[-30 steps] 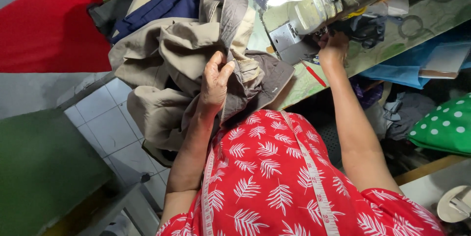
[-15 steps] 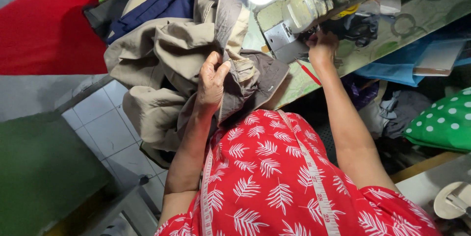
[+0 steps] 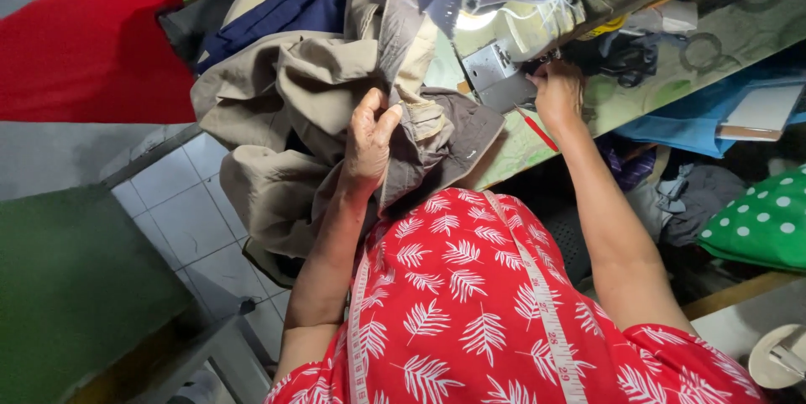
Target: Manually repairing the waistband and seams of a pair of beige pants at a sewing workstation.
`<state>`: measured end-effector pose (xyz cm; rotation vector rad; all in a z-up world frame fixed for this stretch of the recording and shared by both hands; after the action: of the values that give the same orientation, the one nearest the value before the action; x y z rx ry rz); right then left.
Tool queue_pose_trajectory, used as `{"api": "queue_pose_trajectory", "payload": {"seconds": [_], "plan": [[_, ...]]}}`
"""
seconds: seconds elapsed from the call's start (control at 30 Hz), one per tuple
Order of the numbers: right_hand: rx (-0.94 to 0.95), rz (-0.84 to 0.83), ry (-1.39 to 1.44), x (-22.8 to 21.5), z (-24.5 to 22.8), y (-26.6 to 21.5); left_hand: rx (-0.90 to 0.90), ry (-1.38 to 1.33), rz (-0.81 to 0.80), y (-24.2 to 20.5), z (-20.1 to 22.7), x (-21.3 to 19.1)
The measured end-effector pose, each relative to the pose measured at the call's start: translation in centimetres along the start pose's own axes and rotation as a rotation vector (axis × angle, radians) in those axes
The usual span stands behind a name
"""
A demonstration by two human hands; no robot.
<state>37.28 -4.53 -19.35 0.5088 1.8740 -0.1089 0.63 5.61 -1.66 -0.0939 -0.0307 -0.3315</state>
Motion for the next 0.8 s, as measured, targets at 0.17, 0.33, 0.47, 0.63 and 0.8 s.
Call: {"api": "queue_pose_trajectory", "payload": {"seconds": [0.17, 0.33, 0.47, 0.63, 0.8], "plan": [[-0.003, 0.008, 0.025, -2.3, -1.7, -0.3, 0.029, 0.009, 0.011, 0.0, -0.7, 0.3], [0.217, 0.019, 0.263, -7.5, -6.0, -3.7, 0.051, 0.010, 0.024, 0.2, -1.8, 0.4], [0.320, -0.135, 0.798, -11.1, -14.0, -4.9, 0.061, 0.062, 0.032, 0.2, -1.4, 1.4], [0.169, -0.119, 1.007, -15.4, -23.0, -3.6, 0.089, 0.097, 0.043, 0.1, 0.6, 1.9], [-0.270, 0.169, 0.657, -17.4, -28.1, -2.7, 0.104, 0.131, 0.061, -0.4, 0.3, 1.3]]}}
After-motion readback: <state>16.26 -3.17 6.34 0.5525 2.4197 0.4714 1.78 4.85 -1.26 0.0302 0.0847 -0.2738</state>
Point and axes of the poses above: each hand's wrist, its own y-axis towards the middle knuckle, its own x-axis out of the palm, z = x × y, the point moved 6 cm from there along y, towards the middle knuckle, and after that the axes turned 2 degrees about z, right-handed, at the moved point
